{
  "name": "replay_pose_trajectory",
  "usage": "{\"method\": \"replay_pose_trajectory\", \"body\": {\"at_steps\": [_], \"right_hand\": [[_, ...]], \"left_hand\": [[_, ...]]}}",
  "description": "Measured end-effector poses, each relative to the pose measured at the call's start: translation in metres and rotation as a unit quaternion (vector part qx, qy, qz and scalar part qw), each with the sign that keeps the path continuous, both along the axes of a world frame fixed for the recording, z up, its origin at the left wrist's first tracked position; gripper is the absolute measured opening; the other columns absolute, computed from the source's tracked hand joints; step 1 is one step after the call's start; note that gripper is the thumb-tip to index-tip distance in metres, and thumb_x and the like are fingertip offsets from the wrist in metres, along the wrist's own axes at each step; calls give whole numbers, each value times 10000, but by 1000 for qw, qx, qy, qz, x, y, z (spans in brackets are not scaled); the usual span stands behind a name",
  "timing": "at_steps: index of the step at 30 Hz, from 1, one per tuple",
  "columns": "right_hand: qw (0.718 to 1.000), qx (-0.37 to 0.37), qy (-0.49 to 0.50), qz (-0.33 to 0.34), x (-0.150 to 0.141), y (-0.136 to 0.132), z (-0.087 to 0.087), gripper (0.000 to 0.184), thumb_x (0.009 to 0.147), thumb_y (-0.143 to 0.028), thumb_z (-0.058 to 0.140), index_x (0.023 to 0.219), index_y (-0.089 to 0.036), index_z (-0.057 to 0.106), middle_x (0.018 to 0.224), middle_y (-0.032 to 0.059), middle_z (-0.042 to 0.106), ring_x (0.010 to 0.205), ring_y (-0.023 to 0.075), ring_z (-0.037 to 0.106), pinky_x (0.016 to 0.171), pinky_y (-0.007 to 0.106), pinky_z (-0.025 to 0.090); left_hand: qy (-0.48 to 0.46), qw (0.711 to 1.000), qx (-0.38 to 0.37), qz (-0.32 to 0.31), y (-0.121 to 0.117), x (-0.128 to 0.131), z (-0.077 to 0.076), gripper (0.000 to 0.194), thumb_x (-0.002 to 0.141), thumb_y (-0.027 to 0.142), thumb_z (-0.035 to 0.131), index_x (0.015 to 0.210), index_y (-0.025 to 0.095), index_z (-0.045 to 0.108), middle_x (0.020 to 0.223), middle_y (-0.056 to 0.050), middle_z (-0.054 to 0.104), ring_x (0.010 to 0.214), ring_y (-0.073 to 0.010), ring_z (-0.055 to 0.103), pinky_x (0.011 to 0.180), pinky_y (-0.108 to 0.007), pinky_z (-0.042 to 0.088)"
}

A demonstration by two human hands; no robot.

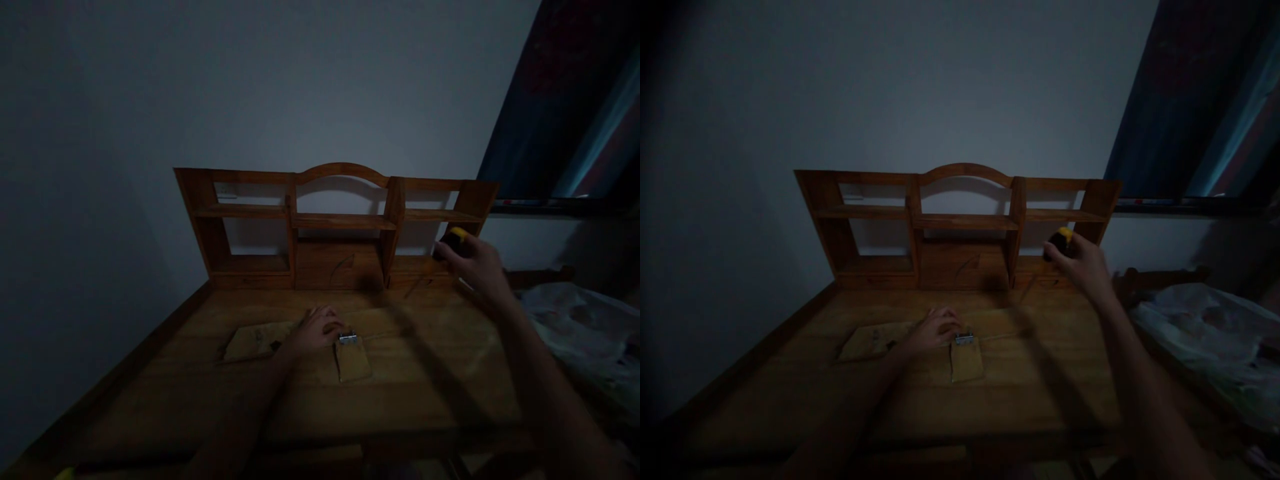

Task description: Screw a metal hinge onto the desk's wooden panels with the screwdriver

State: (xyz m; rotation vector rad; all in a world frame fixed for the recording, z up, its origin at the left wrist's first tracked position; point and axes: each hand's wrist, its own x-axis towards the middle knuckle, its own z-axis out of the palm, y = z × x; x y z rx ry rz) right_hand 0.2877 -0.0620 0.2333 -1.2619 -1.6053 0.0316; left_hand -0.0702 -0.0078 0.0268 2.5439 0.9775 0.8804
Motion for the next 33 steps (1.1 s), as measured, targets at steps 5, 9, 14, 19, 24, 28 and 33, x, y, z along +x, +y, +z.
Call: {"method": "replay_pose_trajectory", "body": {"at_steps": [5, 9, 14, 19, 24, 28, 33], "right_hand": [[955, -125, 53, 264, -114, 33, 13, 385, 849, -569, 620, 921, -202, 532, 642, -4, 628, 494, 154, 596, 463, 280, 477], [929, -148, -24, 338, -156, 44, -6, 352, 840, -535, 652, 888, -209, 527, 655, -16, 624, 507, 144, 602, 465, 254, 457], [918, -170, -100, 345, -156, 49, -18, 317, 878, -514, 614, 886, -208, 532, 642, -24, 616, 526, 135, 588, 497, 243, 440], [885, -212, -118, 398, -147, 54, -20, 273, 899, -472, 598, 981, -223, 518, 710, -24, 643, 558, 138, 609, 541, 255, 476], [888, -206, -145, 385, -144, 58, -23, 220, 907, -423, 595, 977, -231, 513, 639, -40, 621, 550, 143, 606, 543, 257, 477], [886, -207, -144, 390, -145, 59, -21, 241, 902, -444, 600, 965, -231, 508, 677, -28, 644, 584, 155, 634, 565, 268, 493], [877, -215, -128, 410, -143, 67, -24, 262, 896, -461, 604, 948, -235, 483, 733, -24, 654, 599, 155, 651, 546, 263, 500]], "left_hand": [[-18, 998, -57, -19, 7, -3, -5, 208, 892, 417, 645, 1017, 284, 744, 1171, -41, 626, 1164, -228, 543, 1076, -411, 327], [-30, 995, -86, -28, 10, -4, -1, 235, 837, 467, 704, 918, 252, 758, 1109, -56, 655, 1120, -241, 565, 1070, -420, 340], [-40, 994, -94, -50, 10, -3, 3, 247, 790, 459, 759, 893, 234, 762, 1083, -63, 651, 1140, -238, 549, 1067, -394, 351], [-40, 991, -106, -74, 12, -5, 5, 252, 796, 461, 754, 912, 238, 758, 1107, -56, 644, 1126, -221, 556, 1061, -379, 362], [-41, 984, -119, -122, 16, -9, 9, 270, 842, 499, 692, 930, 254, 765, 1124, -54, 645, 1128, -213, 569, 1047, -359, 387], [-18, 985, -121, -120, 16, -10, 13, 265, 851, 501, 680, 936, 265, 768, 1136, -49, 648, 1145, -221, 559, 1068, -375, 361], [-7, 987, -110, -118, 10, -7, 20, 279, 855, 501, 674, 950, 257, 768, 1129, -52, 650, 1153, -227, 547, 1063, -370, 343]]}}
